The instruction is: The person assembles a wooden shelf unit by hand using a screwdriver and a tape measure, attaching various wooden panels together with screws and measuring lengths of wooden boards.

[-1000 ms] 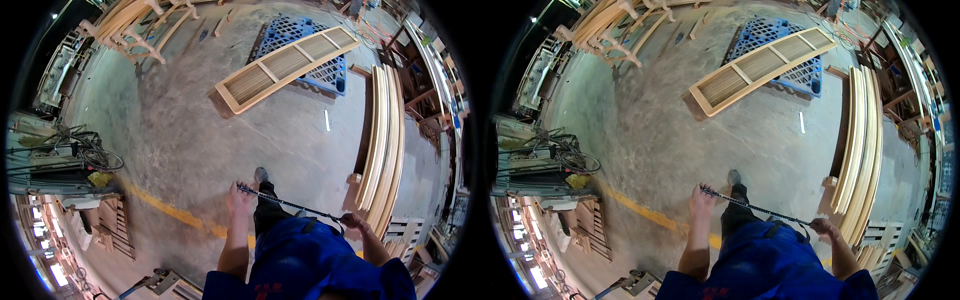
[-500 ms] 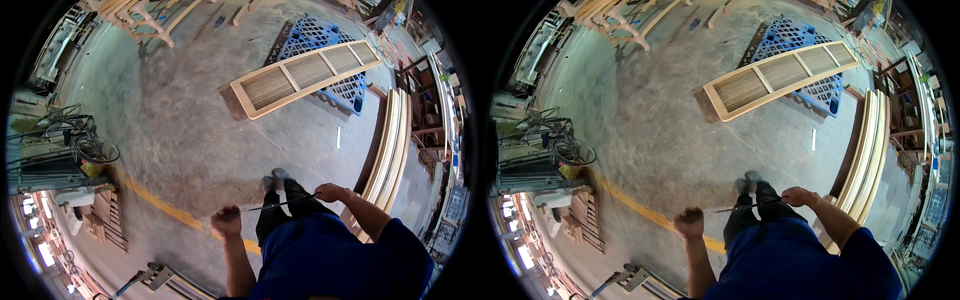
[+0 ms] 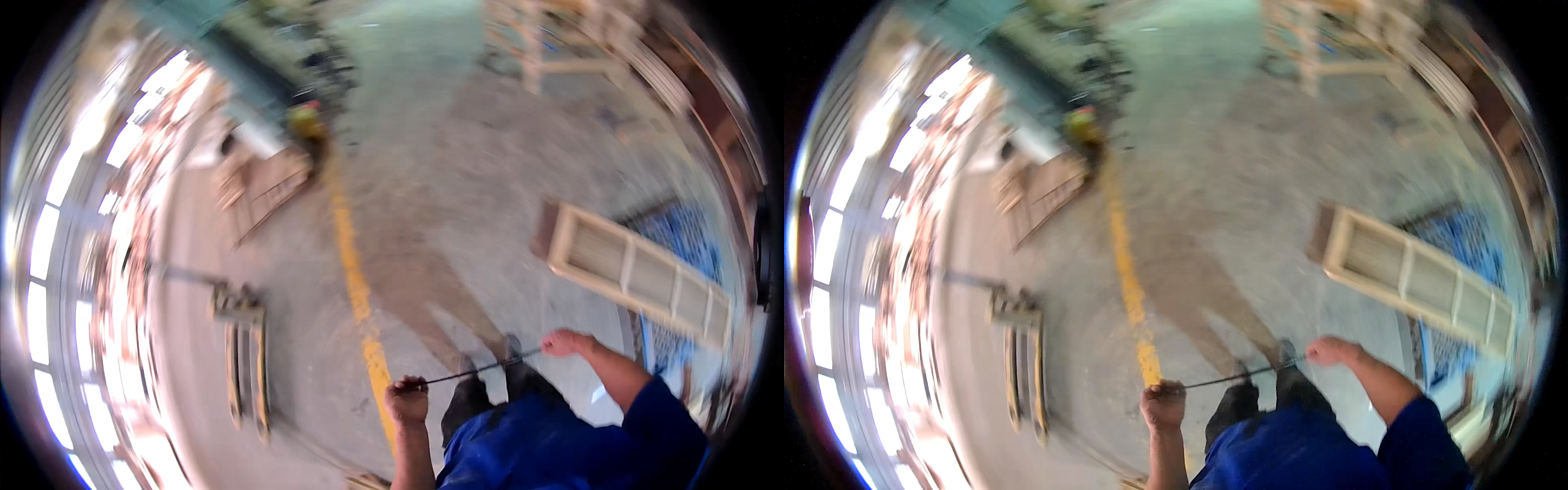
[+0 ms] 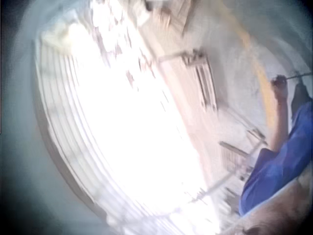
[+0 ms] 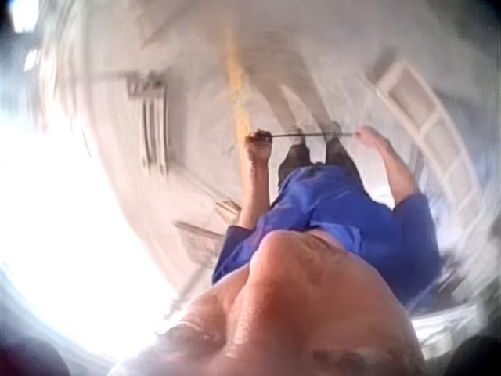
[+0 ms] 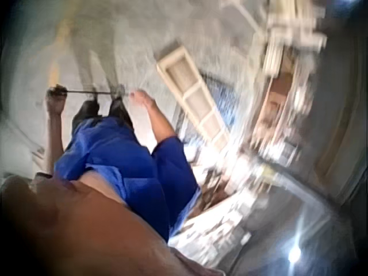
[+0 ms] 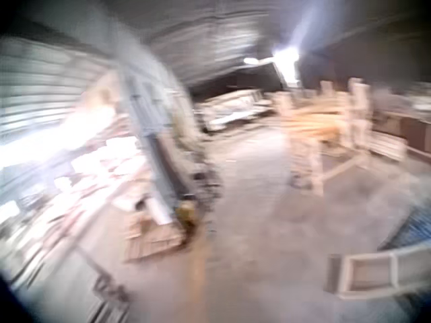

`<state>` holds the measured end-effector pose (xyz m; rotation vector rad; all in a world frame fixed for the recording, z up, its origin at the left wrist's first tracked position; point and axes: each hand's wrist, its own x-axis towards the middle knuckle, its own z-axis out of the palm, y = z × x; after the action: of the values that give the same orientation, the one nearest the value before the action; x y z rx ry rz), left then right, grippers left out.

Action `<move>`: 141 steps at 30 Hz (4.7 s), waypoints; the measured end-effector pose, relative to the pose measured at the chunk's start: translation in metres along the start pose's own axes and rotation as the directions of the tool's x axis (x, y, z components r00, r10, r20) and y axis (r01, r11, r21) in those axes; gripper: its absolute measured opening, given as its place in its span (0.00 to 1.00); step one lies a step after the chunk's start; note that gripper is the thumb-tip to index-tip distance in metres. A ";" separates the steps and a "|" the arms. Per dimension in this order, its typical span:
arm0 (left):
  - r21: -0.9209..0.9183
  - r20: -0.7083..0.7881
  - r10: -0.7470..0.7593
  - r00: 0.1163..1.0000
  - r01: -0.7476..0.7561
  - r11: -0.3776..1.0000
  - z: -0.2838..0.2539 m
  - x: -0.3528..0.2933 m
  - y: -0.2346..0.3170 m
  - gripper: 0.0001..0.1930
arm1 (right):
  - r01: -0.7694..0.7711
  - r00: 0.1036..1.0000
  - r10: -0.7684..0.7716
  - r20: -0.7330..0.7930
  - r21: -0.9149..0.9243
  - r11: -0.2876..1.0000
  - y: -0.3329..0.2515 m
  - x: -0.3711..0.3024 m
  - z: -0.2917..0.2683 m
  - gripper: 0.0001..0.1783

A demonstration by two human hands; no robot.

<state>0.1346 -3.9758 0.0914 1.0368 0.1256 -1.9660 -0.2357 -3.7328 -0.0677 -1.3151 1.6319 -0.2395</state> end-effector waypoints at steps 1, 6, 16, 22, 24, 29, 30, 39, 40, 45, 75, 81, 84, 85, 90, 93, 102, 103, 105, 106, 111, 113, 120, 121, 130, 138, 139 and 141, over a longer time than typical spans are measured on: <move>-0.051 -0.007 0.036 0.999 -0.036 0.998 -0.009 -0.009 0.009 0.12 | -0.005 0.998 0.009 0.057 -0.069 0.998 -0.001 0.013 0.001 0.12; -0.280 -0.065 0.192 0.979 -0.203 0.938 -0.092 -0.040 0.062 0.13 | 0.133 0.952 -0.046 0.302 -0.274 0.953 -0.109 0.069 -0.023 0.18; -0.517 -0.264 0.451 0.853 -0.520 0.680 -0.283 -0.137 0.235 0.14 | 0.253 0.757 0.090 0.647 -0.418 0.873 -0.392 0.173 0.121 0.22; -0.539 -0.412 0.536 0.737 -0.671 0.509 -0.364 -0.208 0.326 0.13 | 0.372 0.698 0.027 0.715 -0.395 0.840 -0.512 0.228 0.225 0.19; -0.567 -0.467 0.489 0.737 -0.674 0.473 -0.381 -0.210 0.346 0.13 | 0.401 0.679 0.047 0.732 -0.424 0.812 -0.543 0.254 0.244 0.20; -0.630 -0.476 0.466 0.746 -0.659 0.412 -0.465 -0.208 0.409 0.15 | 0.528 0.601 0.170 0.781 -0.547 0.649 -0.637 0.336 0.319 0.22; -0.623 -0.498 0.460 0.735 -0.672 0.400 -0.479 -0.210 0.432 0.16 | 0.550 0.583 0.154 0.798 -0.527 0.648 -0.668 0.353 0.344 0.22; -0.468 -0.691 0.548 0.471 -0.870 0.158 -0.609 -0.304 0.685 0.20 | 0.815 0.300 0.017 0.954 -0.265 0.515 -0.967 0.464 0.594 0.23; -0.504 -0.701 0.550 0.454 -0.861 0.068 -0.624 -0.315 0.706 0.22 | 0.853 0.259 -0.007 0.966 -0.226 0.470 -1.007 0.473 0.616 0.23; -0.482 -0.755 0.578 0.309 -0.859 -0.170 -0.732 -0.374 0.763 0.10 | 0.932 0.081 -0.062 0.995 -0.053 0.358 -1.163 0.496 0.753 0.22; -0.429 -0.719 0.586 0.374 -0.902 0.048 -1.109 -0.402 1.716 0.25 | 0.806 0.319 -0.074 0.945 -0.230 0.545 -1.798 0.801 1.307 0.22; -0.442 -0.718 0.630 0.296 -0.893 -0.084 -1.207 -0.420 1.880 0.23 | 0.858 0.328 -0.125 0.936 -0.240 0.454 -1.983 0.855 1.400 0.23; -0.401 -0.767 0.581 0.272 -0.910 -0.104 -1.271 -0.417 1.969 0.23 | 0.823 0.411 -0.090 0.907 -0.326 0.465 -2.032 0.915 1.443 0.24; -0.394 -0.775 0.574 0.265 -0.912 -0.111 -1.302 -0.419 1.999 0.23 | 0.801 0.442 -0.068 0.894 -0.359 0.478 -2.042 0.937 1.455 0.24; -0.282 -0.817 0.534 0.217 -0.958 -0.042 -1.440 -0.477 2.185 0.11 | 0.684 0.593 0.022 0.805 -0.517 0.515 -2.089 1.049 1.471 0.25; -0.194 -0.799 0.581 0.154 -0.981 -0.008 -1.434 -0.498 2.298 0.25 | 0.587 0.658 0.061 0.750 -0.562 0.584 -2.148 1.070 1.469 0.24; -0.145 -0.526 0.784 0.329 -0.943 0.299 -1.435 -0.339 2.624 0.17 | 0.414 0.706 0.095 0.702 -0.518 0.749 -2.336 1.174 1.599 0.23; -0.105 -0.506 0.782 0.363 -0.926 0.362 -1.434 -0.315 2.649 0.17 | 0.409 0.717 0.104 0.689 -0.536 0.739 -2.370 1.188 1.619 0.22; -0.065 -0.471 0.737 0.486 -0.852 0.520 -1.424 -0.276 2.701 0.16 | 0.389 0.695 0.093 0.713 -0.482 0.785 -2.424 1.228 1.655 0.22; -0.057 -0.451 0.704 0.549 -0.804 0.592 -1.417 -0.265 2.731 0.15 | 0.389 0.683 0.071 0.727 -0.444 0.808 -2.456 1.251 1.678 0.21; 0.166 -0.514 0.631 0.581 -0.654 0.738 -1.439 -0.238 2.857 0.13 | 0.393 0.667 -0.057 0.742 -0.285 0.874 -2.624 1.345 1.778 0.19; 0.103 -0.516 0.631 0.579 -0.689 0.717 -1.476 -0.232 2.900 0.13 | 0.355 0.694 -0.085 0.714 -0.237 0.904 -2.677 1.390 1.815 0.17; -0.078 -0.727 0.472 0.499 -0.742 0.665 -1.623 -0.234 3.069 0.09 | 0.359 0.781 0.072 0.620 -0.541 0.761 -2.802 1.533 1.925 0.18; -0.087 -0.741 0.444 0.504 -0.727 0.681 -1.630 -0.226 3.099 0.09 | 0.589 0.732 -0.006 0.681 -0.627 0.510 -2.772 1.571 1.923 0.19; 0.158 -0.613 0.565 0.551 -0.616 0.772 -1.689 -0.186 3.423 0.11 | -0.290 0.831 0.434 0.348 -0.393 0.872 -2.951 1.625 2.049 0.12; 0.187 -0.592 0.517 0.618 -0.519 0.834 -1.767 -0.101 3.640 0.12 | -0.209 0.818 0.385 0.428 -0.403 0.891 -3.209 1.763 2.178 0.10; 0.173 -0.592 0.509 0.625 -0.518 0.838 -1.772 -0.099 3.670 0.12 | -0.255 0.829 0.372 0.417 -0.309 0.916 -3.228 1.807 2.195 0.11; 0.178 -0.616 0.513 0.597 -0.529 0.830 -1.787 -0.104 3.718 0.11 | -0.276 0.826 0.377 0.420 -0.282 0.919 -3.284 1.862 2.228 0.11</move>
<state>4.0249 -5.3517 0.0856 1.5056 0.1920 -1.0050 3.6987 -5.6658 -0.0109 -1.1049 1.4525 0.4467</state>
